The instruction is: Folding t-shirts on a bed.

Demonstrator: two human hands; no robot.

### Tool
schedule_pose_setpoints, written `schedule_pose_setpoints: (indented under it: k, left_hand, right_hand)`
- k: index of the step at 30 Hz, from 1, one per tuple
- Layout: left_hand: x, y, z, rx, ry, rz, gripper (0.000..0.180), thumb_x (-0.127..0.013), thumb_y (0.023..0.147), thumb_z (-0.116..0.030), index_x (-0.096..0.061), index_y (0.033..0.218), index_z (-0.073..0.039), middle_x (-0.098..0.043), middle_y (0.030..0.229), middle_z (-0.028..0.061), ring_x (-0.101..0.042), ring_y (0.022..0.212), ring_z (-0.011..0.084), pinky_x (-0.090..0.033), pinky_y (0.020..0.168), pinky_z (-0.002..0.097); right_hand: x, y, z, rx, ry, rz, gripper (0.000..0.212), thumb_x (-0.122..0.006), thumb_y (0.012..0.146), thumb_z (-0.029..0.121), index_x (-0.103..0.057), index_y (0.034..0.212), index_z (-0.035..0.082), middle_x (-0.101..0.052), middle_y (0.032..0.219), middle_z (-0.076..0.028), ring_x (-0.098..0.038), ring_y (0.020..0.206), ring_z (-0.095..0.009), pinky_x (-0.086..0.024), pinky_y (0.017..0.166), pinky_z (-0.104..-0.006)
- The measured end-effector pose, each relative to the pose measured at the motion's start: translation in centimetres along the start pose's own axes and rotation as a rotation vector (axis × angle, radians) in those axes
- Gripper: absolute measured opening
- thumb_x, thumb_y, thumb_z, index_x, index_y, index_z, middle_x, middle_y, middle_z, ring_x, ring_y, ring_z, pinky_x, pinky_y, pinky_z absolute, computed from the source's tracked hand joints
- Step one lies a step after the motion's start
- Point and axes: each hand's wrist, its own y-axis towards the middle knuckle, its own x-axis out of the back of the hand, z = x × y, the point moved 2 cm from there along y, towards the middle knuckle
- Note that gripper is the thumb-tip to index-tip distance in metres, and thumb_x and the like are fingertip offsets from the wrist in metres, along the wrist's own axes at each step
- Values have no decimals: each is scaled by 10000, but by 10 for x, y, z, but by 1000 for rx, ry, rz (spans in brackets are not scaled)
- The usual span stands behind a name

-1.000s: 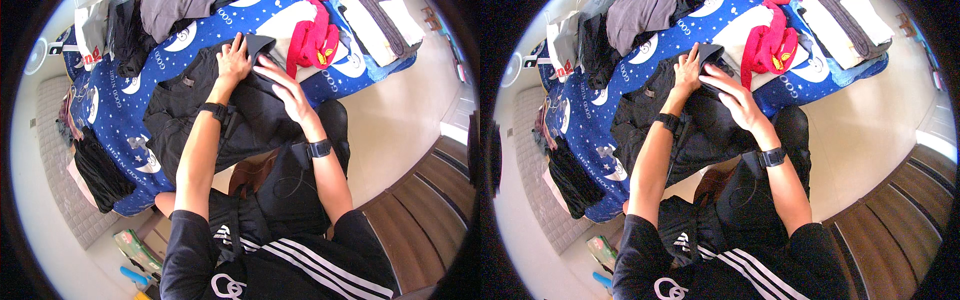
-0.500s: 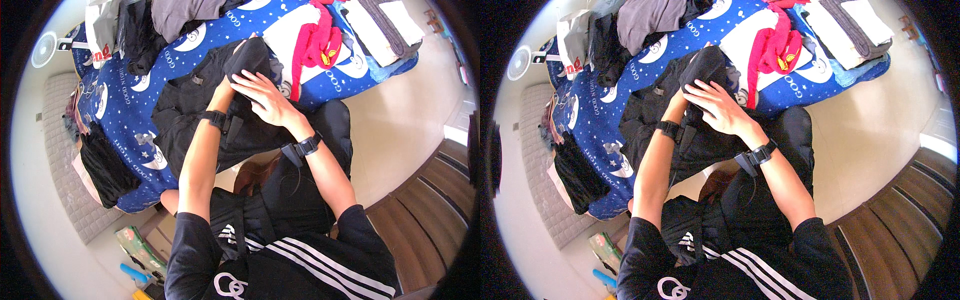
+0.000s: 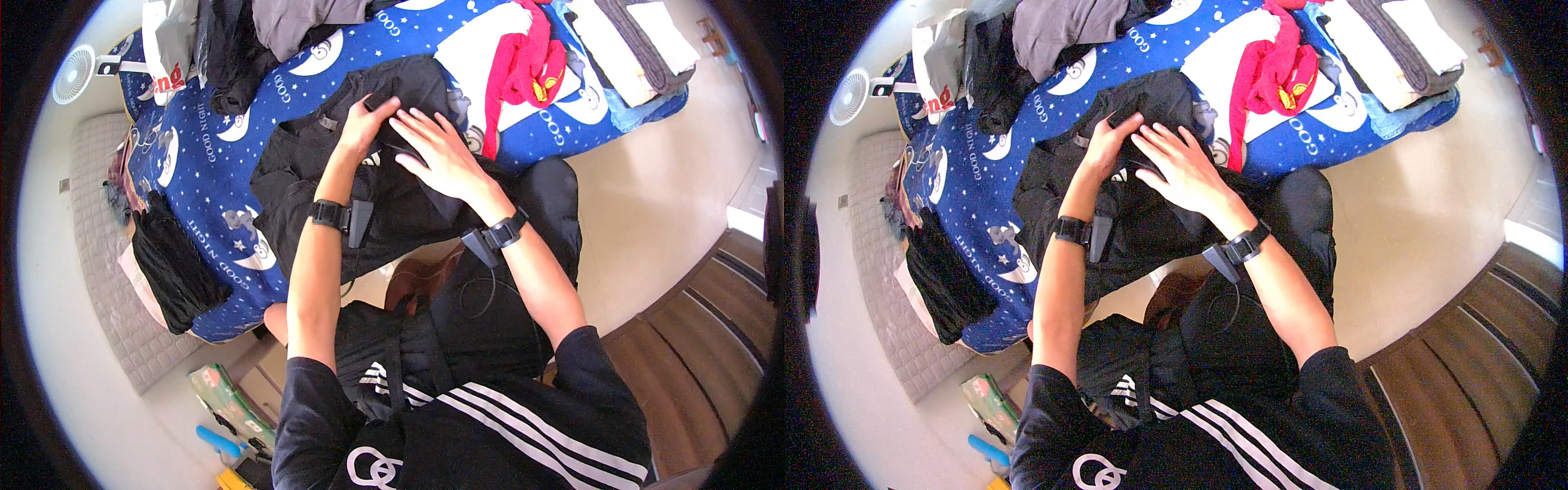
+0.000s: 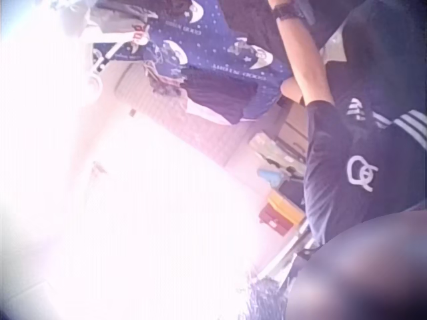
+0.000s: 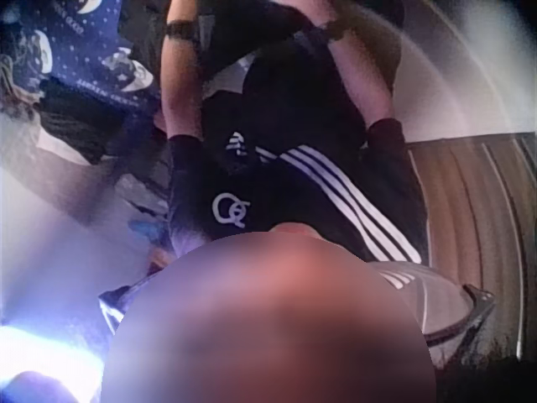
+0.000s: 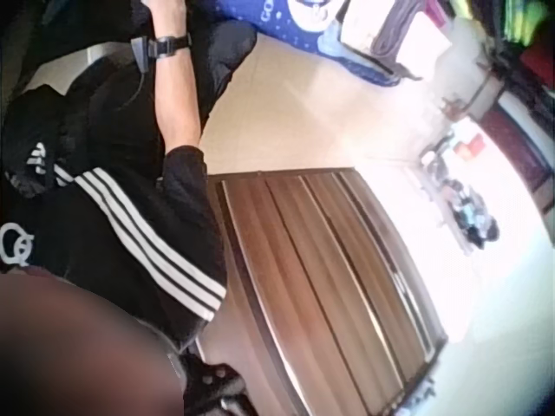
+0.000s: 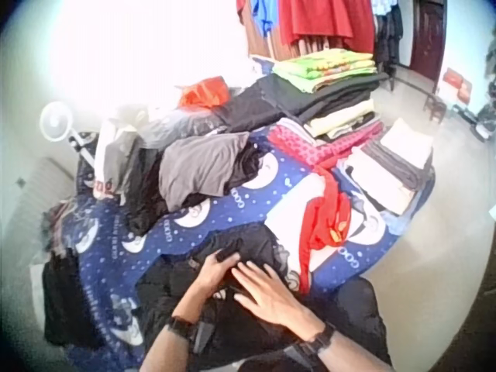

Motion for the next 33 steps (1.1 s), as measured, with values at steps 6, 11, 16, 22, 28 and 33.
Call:
schedule_pose_setpoints:
  k: [6,11,16,22,28,33]
  left_hand:
    - [20,8,2,-250,38,-419,419,-684,859,-233,-556,1174,12,-632,972,71,-569,836,132,-481,715,276]
    - [-1,-37,3,188,39,-363,719,-798,741,-315,-446,1290,-14,-592,982,117,-549,832,141,-489,712,312]
    - [-14,-52,-4,-85,93,-171,641,-725,779,-64,-422,1342,-108,-553,1130,171,-557,899,160,-494,774,306]
    - [-30,-34,-20,-318,31,-2,514,-586,848,21,-490,1339,-98,-537,1289,51,-526,1103,149,-421,944,275]
    - [-15,-45,-1,-331,250,-247,513,-590,899,-118,-401,1375,-78,-536,1298,106,-522,1142,186,-418,954,311]
    - [22,-97,27,-280,815,-346,340,-552,925,-240,-516,1212,-60,-594,1204,152,-549,1139,286,-404,974,373]
  right_hand:
    - [45,-28,8,-498,-43,4,701,-771,704,381,-453,1189,-12,-565,1142,-226,-575,1038,-375,-474,864,-449]
    - [61,-68,-10,-542,66,179,441,-745,736,309,-582,1022,16,-650,956,-202,-635,902,-364,-504,780,-438]
    - [64,-75,8,-451,-46,-34,340,-771,699,245,-590,894,34,-622,842,-147,-613,838,-348,-491,737,-437]
    - [69,-77,10,-450,-85,-13,334,-785,676,219,-535,811,43,-562,841,-120,-574,817,-321,-471,712,-432]
    - [60,-67,15,-166,129,-36,229,-726,737,180,-629,901,52,-563,854,-86,-568,850,-292,-470,770,-399]
    - [40,-48,20,-6,13,-40,332,-685,796,257,-652,1044,38,-606,1053,-100,-561,974,-274,-439,880,-389]
